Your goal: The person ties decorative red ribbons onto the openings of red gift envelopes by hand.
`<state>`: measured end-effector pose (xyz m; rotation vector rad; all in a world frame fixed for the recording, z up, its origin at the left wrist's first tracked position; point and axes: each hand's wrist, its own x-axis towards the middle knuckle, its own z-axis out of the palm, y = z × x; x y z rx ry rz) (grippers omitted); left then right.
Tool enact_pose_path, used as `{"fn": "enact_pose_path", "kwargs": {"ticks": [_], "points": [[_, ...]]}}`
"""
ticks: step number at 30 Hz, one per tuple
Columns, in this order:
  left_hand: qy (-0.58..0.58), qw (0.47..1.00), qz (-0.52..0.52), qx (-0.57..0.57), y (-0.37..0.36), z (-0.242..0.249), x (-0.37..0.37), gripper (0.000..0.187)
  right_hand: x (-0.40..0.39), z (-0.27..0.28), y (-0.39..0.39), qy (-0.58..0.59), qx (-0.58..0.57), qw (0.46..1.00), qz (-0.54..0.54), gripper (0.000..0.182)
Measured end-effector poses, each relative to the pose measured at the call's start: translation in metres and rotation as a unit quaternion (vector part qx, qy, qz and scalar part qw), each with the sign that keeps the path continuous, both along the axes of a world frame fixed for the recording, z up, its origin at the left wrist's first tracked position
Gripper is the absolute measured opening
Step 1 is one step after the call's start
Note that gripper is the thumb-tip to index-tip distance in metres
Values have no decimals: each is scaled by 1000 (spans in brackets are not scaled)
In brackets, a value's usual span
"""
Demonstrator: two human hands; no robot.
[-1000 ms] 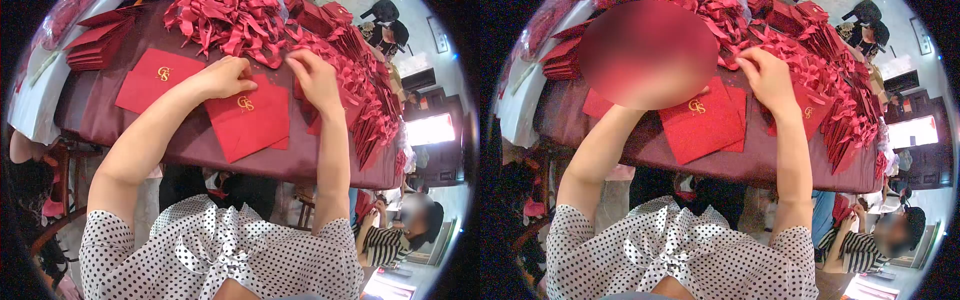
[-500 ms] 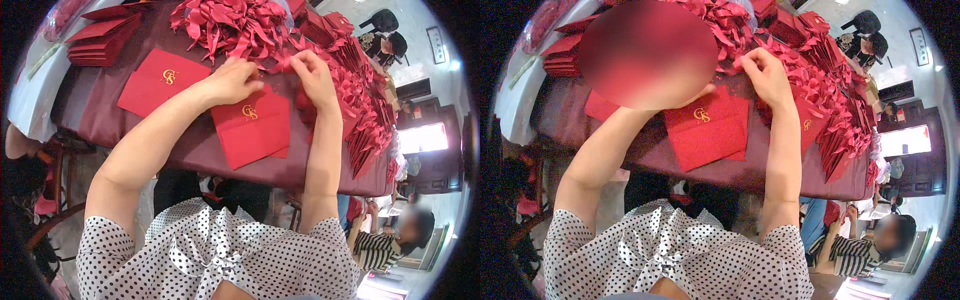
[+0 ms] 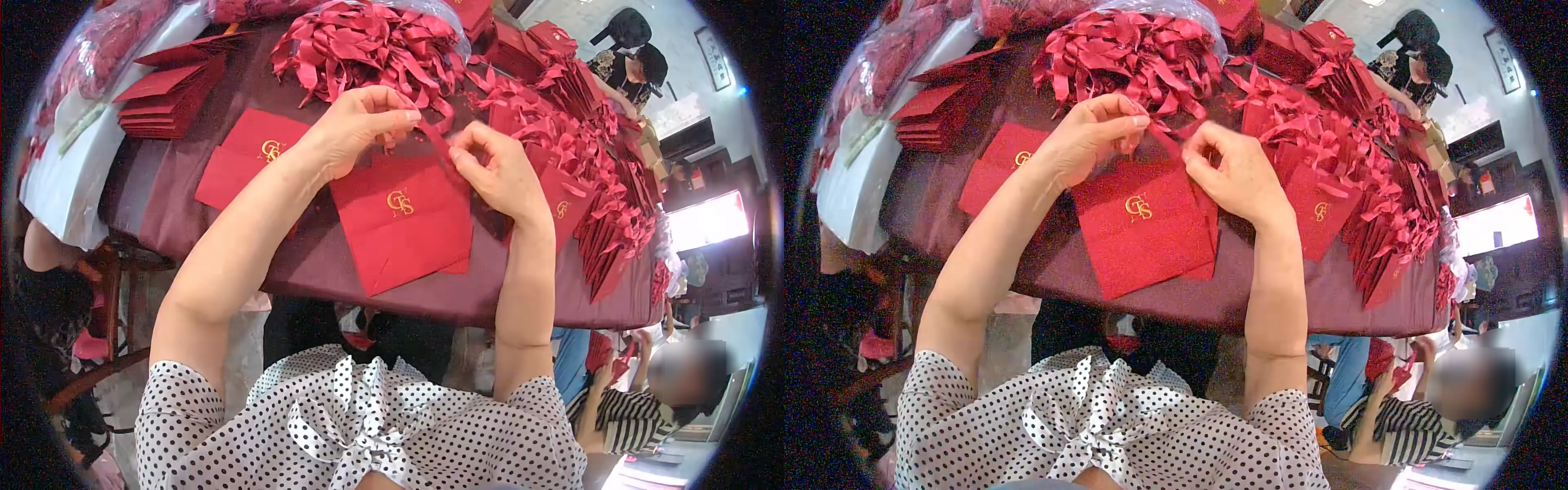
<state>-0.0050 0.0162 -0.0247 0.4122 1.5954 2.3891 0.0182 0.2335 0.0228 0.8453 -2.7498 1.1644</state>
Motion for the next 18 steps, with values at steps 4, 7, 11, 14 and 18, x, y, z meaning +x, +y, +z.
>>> {"fn": "enact_pose_path", "kwargs": {"ticks": [4, 7, 11, 14, 18], "points": [[70, 994, 22, -82, 8, 9, 15, 13, 1, -9, -27, 78, -156, 983, -52, 22], [205, 960, 95, -164, 14, -4, 11, 15, -3, -28, -37, 62, -187, 980, -27, 17], [237, 923, 112, -281, 12, -10, 6, 20, -10, -21, -21, 46, -299, 952, -40, 12], [302, 831, 87, -458, 10, -13, 6, 21, -13, -6, 1, 52, -331, 941, -50, 13], [242, 880, -3, -409, 11, -15, 8, 19, 4, 7, 11, -33, -114, 992, -41, 10]]}}
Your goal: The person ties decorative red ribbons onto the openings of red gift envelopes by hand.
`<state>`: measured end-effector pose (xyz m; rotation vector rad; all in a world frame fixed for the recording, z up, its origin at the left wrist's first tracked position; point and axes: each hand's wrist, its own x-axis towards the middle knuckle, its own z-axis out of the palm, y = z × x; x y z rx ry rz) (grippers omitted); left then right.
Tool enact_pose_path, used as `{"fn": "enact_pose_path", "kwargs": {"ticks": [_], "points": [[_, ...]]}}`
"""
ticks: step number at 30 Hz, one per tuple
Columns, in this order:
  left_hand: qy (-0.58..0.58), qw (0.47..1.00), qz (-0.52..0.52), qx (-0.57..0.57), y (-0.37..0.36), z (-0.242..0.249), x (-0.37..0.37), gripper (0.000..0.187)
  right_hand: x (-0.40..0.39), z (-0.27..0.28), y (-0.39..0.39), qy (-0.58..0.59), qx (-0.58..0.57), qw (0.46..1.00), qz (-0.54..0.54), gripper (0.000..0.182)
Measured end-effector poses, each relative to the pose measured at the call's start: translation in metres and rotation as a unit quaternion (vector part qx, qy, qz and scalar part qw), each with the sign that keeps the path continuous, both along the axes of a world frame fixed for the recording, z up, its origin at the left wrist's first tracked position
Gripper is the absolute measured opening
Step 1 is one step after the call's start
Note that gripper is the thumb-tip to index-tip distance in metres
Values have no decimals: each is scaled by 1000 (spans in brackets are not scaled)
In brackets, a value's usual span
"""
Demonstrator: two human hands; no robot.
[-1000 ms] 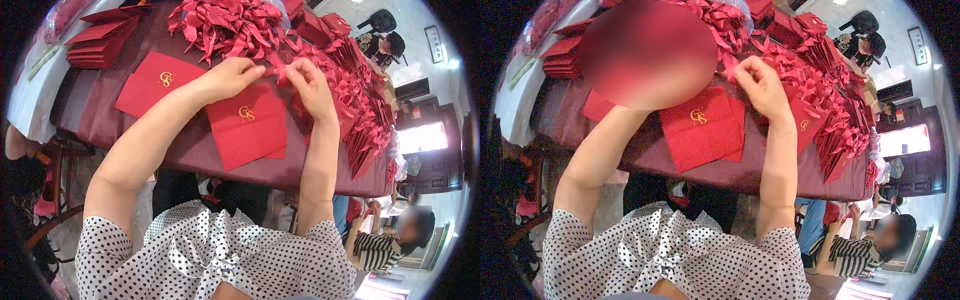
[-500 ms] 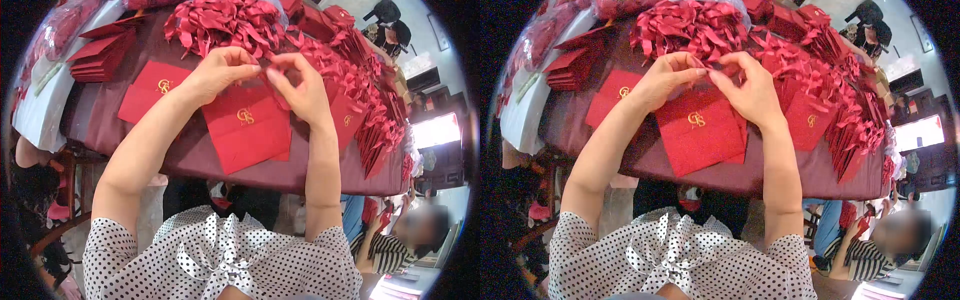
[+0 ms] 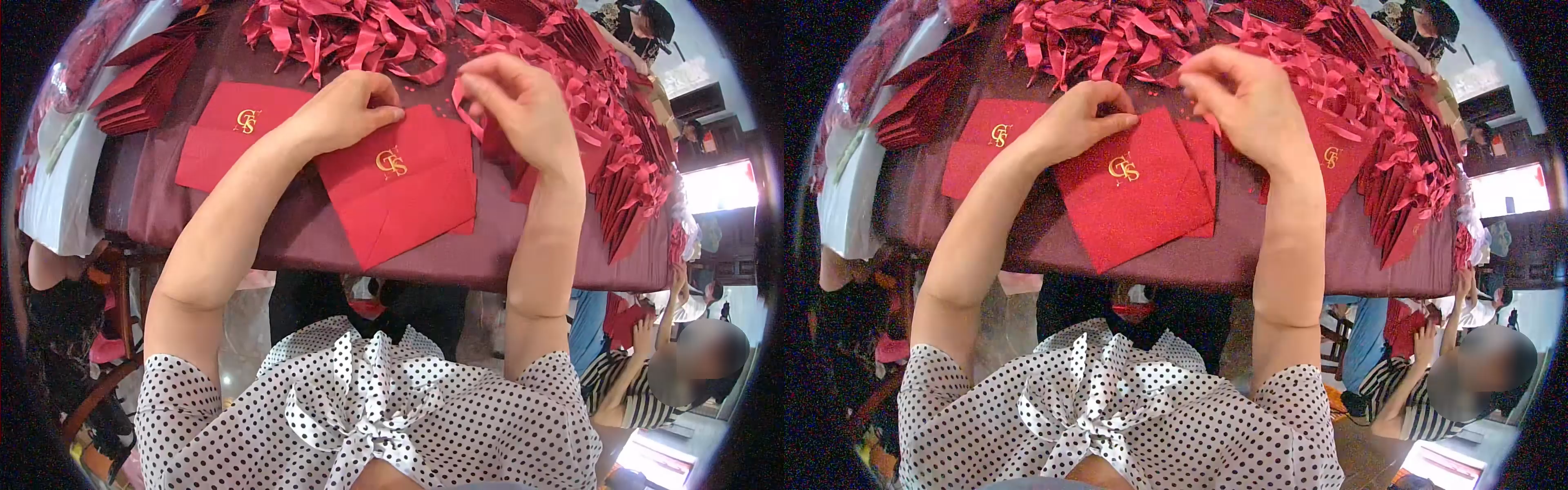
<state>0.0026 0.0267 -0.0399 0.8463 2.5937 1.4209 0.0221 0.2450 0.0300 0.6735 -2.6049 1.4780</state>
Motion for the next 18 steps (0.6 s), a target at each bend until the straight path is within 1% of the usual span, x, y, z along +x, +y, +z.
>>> {"fn": "enact_pose_path", "kwargs": {"ticks": [1, 2, 3, 4, 5, 6, 7, 8, 10, 12, 14, 16, 18], "points": [[-1, 1000, 0, -1, -1, 0, -1, 19, 0, -1, 0, -20, 34, 999, 27, 11], [-33, 999, -11, 23, -4, 1, -2, 17, 2, -3, -1, -40, 68, 995, 54, 12], [-65, 996, -23, 48, -5, 4, -2, 16, 0, -9, -3, -71, 60, 993, 76, 13], [-121, 990, -19, 76, -6, 7, 0, 16, -1, -12, -4, -70, 59, 993, 75, 13], [-120, 990, -20, 75, -8, 8, -1, 16, -2, -14, -6, -13, 90, 994, 67, 12], [-185, 972, -39, 138, -10, 8, -2, 16, -3, -14, -7, 45, 121, 990, 61, 12], [-248, 946, -58, 200, -11, 9, -1, 16, -3, -13, -9, 46, 122, 990, 62, 12], [-247, 946, -56, 201, -12, 11, -1, 16, -1, -12, -10, 31, 107, 992, 53, 12], [-302, 917, -76, 250, -14, 17, 2, 15, 1, -10, -13, 16, 93, 994, 49, 13], [-304, 914, -86, 256, -13, 18, 3, 15, 2, -8, -14, 140, 128, 980, 58, 12], [-309, 909, -98, 261, -13, 16, 2, 15, 4, -7, -17, 150, 139, 977, 56, 11], [-288, 913, -109, 266, -13, 14, 0, 14, 8, -6, -19, 159, 150, 974, 51, 11], [-282, 915, -99, 272, -12, 15, 1, 14, 10, -3, -22, 184, 149, 970, 50, 9]]}}
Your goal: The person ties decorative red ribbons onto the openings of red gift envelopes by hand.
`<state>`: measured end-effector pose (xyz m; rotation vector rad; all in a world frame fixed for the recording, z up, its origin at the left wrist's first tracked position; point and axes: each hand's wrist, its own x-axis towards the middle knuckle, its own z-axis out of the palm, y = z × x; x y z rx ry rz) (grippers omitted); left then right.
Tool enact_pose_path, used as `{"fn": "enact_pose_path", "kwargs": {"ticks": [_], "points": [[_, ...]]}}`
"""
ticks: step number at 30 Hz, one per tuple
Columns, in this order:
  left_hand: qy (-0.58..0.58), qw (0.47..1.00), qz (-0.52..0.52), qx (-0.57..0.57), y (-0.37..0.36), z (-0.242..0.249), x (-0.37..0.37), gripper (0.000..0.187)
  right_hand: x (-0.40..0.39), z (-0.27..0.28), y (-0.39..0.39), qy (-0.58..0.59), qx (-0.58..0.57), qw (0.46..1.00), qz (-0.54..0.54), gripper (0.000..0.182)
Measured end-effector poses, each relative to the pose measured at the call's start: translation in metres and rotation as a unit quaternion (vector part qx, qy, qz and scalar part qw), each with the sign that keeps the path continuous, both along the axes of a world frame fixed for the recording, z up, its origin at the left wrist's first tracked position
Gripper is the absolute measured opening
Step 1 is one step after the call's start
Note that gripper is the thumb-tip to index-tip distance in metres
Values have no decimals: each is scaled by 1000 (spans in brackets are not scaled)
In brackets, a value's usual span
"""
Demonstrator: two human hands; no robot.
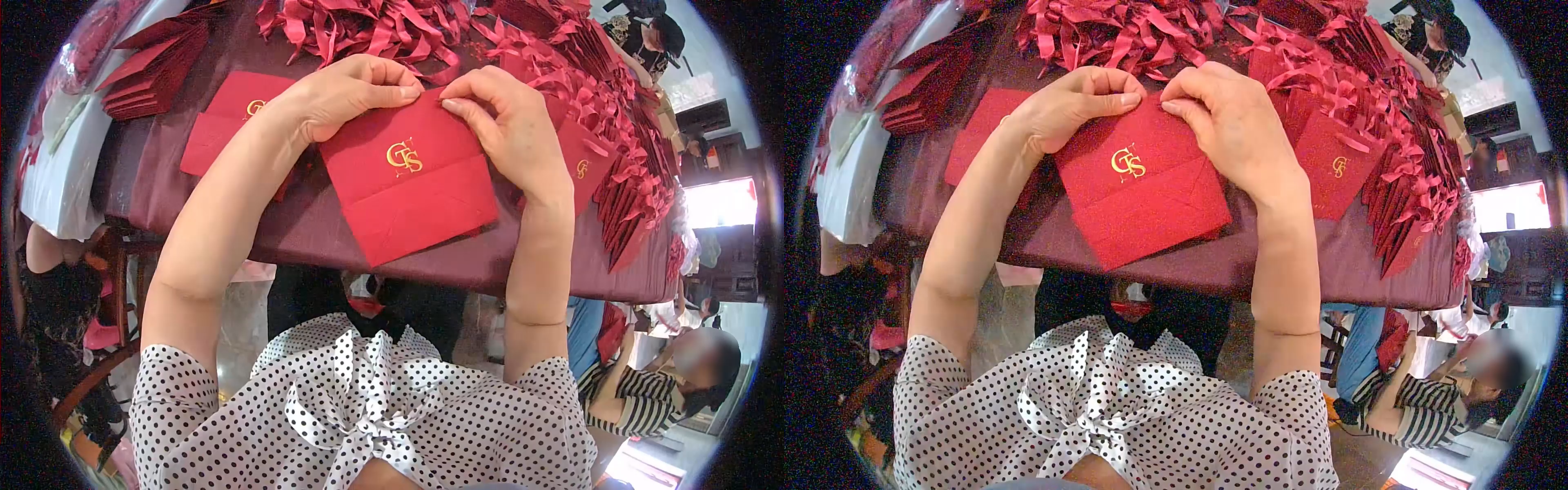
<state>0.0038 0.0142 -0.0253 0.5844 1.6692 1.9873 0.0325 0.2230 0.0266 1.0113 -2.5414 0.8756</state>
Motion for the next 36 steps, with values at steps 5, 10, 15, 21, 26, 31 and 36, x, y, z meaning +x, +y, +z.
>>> {"fn": "enact_pose_path", "kwargs": {"ticks": [5, 10, 15, 21, 26, 31, 36], "points": [[-21, 1000, 1, -1, -1, 1, -1, 15, 4, -5, -8, 42, -4, 999, 19, 9], [-19, 998, 28, -46, 1, 2, 1, 17, 7, -7, -9, 30, 19, 999, 13, 8], [74, 990, 53, -107, 8, -4, 4, 16, 29, -8, -25, 153, 232, 957, -78, 10], [223, 944, 143, -197, 14, -7, 4, 15, 19, -20, -27, 158, 171, 970, -70, 9], [237, 931, 166, -220, 16, -5, 8, 17, 12, -9, -23, 15, 31, 999, -30, 12], [292, 905, 191, -244, 12, -2, 11, 18, 17, -14, -31, -54, -4, 994, -96, 13], [319, 879, 219, -279, 11, 5, 16, 18, 27, -23, -49, 124, 88, 982, -115, 11]]}}
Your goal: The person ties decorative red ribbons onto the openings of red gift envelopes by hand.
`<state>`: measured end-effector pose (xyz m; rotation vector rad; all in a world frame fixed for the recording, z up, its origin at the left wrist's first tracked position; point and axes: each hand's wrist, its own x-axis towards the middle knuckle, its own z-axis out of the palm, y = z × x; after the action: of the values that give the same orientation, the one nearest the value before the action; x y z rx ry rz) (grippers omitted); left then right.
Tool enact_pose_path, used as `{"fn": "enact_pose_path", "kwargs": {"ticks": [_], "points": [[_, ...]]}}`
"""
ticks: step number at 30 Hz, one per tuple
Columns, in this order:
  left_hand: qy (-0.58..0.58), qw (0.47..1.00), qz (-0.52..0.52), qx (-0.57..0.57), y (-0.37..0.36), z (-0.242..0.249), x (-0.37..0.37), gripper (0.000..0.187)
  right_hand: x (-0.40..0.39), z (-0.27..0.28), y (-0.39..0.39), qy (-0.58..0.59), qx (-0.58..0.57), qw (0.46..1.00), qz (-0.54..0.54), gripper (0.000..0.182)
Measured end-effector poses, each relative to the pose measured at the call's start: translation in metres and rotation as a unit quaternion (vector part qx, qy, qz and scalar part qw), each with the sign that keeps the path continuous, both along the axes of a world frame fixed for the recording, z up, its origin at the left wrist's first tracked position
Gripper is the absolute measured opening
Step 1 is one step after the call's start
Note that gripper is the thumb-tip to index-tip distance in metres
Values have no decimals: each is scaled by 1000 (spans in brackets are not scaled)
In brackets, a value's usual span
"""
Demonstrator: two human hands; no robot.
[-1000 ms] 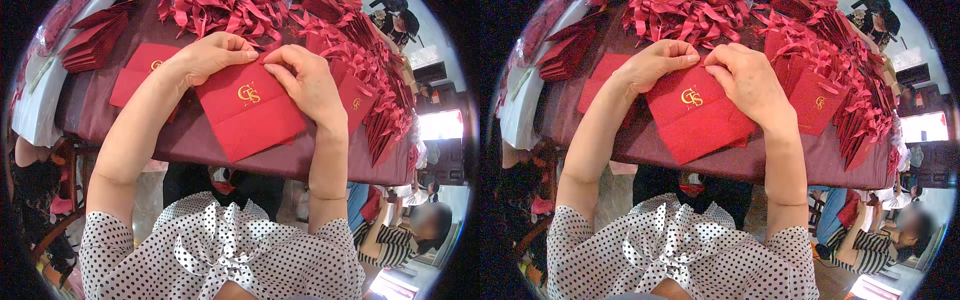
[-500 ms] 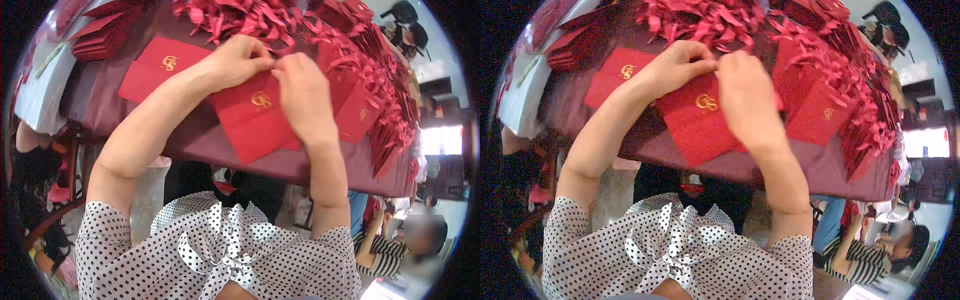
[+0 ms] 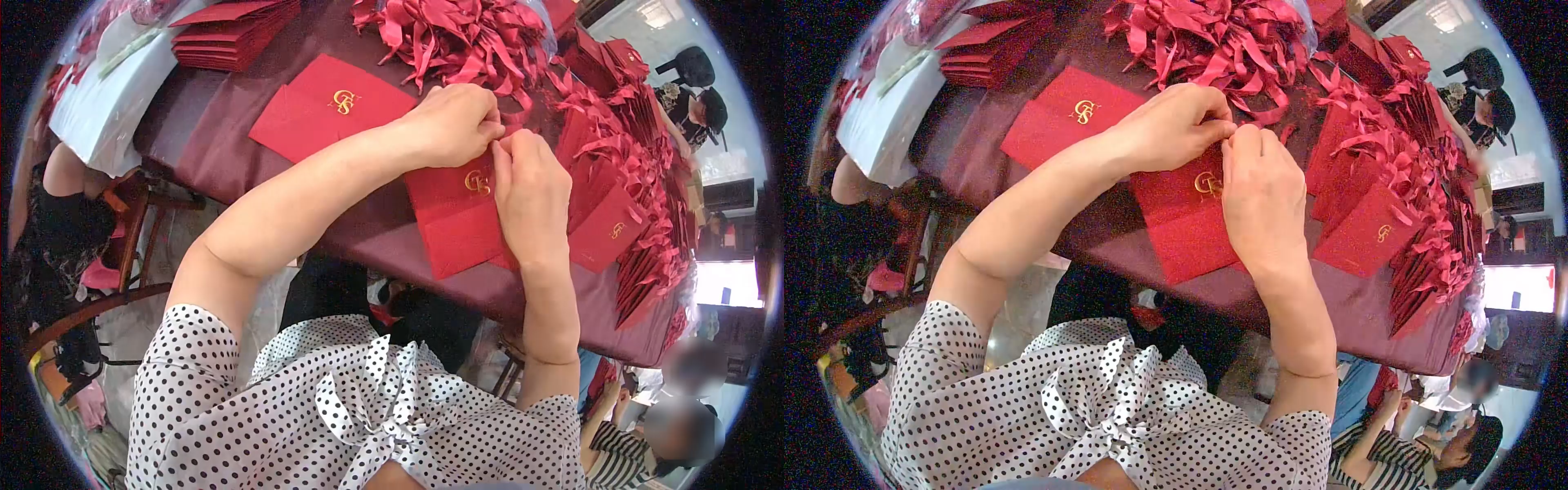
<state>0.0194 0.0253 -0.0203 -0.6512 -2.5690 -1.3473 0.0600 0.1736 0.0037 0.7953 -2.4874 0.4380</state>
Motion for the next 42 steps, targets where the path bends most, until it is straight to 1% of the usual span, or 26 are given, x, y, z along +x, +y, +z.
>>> {"fn": "enact_pose_path", "kwargs": {"ticks": [1, 2, 3, 4, 5, 6, 8, 10, 12, 16, 17, 18, 23, 24, 25, 27, 28, 30, 32, 33, 35, 37, 38, 39, 41, 42], "points": [[-1, 1000, 0, -2, 0, -2, 0, 18, 2, -1, -2, 33, 28, 999, -17, 10], [25, 1000, 9, -16, 0, -4, 1, 17, 1, -1, 0, 31, 27, 999, -18, 10], [54, 998, 16, -30, 2, -3, 1, 17, -1, -1, 4, -1, 8, 1000, 6, 11], [9, 1000, -6, -8, 0, -1, -1, 17, -4, 0, 8, -33, -10, 999, 28, 11], [-38, 999, -30, 13, -2, 1, -2, 16, -6, 4, 12, -94, -64, 993, 26, 12], [-48, 996, -51, 57, -2, -1, -5, 16, -9, 9, 15, -154, -117, 981, 24, 12], [-54, 995, -54, 64, 1, -3, -6, 17, -14, 6, 18, -120, -131, 984, 15, 13], [-61, 994, -45, 82, -3, -6, -9, 18, -13, 3, 15, -49, -69, 995, 47, 14], [-95, 989, -32, 106, -7, -3, -11, 21, -12, 4, 13, -33, -71, 994, 72, 15], [-95, 993, -52, 51, -6, -8, -13, 21, -15, -1, 15, -15, -38, 993, 107, 16], [-65, 996, -58, -6, -7, -10, -15, 21, -16, -4, 13, -3, -37, 995, 92, 16], [-66, 996, -58, 1, -7, -8, -12, 21, -15, -5, 12, 7, -35, 996, 77, 17], [-100, 994, -32, 42, -6, 2, -8, 19, -10, -4, 10, -15, -67, 996, 58, 16], [-74, 997, -13, 37, -3, -2, -8, 20, -13, -4, 13, -32, -81, 995, 58, 15], [-75, 996, -13, 35, -4, -5, -9, 20, -16, -7, 13, -15, -79, 996, 49, 15], [13, 1000, -20, 2, -4, -6, -9, 19, -18, -8, 11, 6, -71, 996, 57, 15], [5, 999, -35, 6, -8, -3, -9, 19, -18, -7, 11, 28, -60, 996, 67, 15], [-56, 998, -18, 21, -11, 9, -6, 19, -18, -2, 12, 6, -64, 995, 81, 15], [-44, 998, -22, 42, -11, 2, -11, 18, -19, -1, 12, -17, -82, 992, 97, 14], [-27, 998, -28, 43, -8, -4, -14, 18, -20, -3, 11, 12, -69, 994, 89, 13], [-47, 995, -59, 63, -8, -4, -13, 15, -23, -8, 14, 59, -35, 995, 69, 12], [-88, 983, -123, 103, -13, -2, -18, 11, -27, -8, 18, 72, -54, 993, 73, 14], [-127, 973, -142, 129, -15, 1, -15, 11, -26, -7, 22, 34, -72, 995, 64, 13], [-152, 966, -153, 142, -16, 5, -11, 12, -27, -5, 25, 34, -65, 996, 53, 13], [-190, 960, -156, 135, -18, 14, -9, 14, -27, 3, 29, -121, -143, 979, 81, 10], [-182, 964, -140, 137, -18, 15, -8, 14, -25, 6, 30, -135, -141, 977, 85, 7]]}}
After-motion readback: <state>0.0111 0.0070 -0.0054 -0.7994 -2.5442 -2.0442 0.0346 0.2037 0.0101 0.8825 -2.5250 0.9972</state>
